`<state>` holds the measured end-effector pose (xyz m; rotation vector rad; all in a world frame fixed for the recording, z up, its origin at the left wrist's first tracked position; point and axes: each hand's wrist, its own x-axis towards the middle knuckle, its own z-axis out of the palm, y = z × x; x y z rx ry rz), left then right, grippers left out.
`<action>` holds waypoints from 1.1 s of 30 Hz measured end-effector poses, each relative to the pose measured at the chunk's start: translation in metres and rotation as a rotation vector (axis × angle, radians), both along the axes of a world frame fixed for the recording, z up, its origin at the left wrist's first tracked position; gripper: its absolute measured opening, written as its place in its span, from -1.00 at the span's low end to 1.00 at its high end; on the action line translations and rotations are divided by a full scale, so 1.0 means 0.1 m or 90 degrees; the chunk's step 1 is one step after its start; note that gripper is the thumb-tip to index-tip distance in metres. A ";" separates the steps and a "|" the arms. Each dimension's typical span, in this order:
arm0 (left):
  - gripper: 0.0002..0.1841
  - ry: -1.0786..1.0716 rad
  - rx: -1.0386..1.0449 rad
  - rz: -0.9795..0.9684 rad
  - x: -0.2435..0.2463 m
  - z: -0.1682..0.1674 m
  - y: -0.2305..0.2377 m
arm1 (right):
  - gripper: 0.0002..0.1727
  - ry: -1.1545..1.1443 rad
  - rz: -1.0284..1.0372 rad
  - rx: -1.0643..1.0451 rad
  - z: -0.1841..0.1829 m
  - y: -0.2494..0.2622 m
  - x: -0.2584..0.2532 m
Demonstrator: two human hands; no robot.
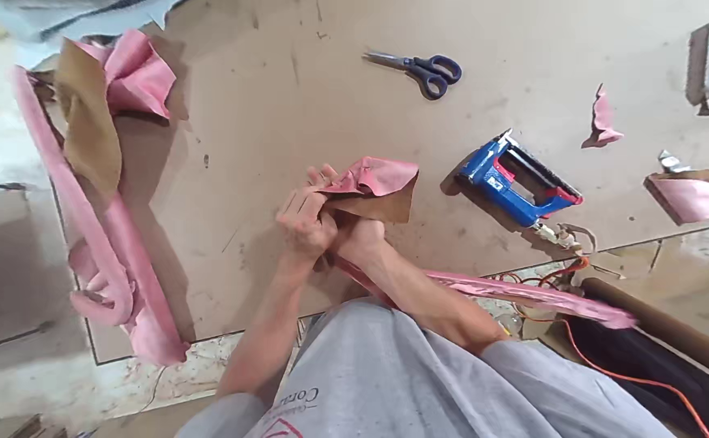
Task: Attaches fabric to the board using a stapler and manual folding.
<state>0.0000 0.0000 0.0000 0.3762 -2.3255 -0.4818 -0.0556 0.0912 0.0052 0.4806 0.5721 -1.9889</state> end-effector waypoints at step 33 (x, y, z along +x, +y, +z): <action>-0.76 -0.298 0.420 -0.146 0.50 -0.67 -0.09 | -0.43 1.147 0.773 0.703 0.87 1.34 -0.91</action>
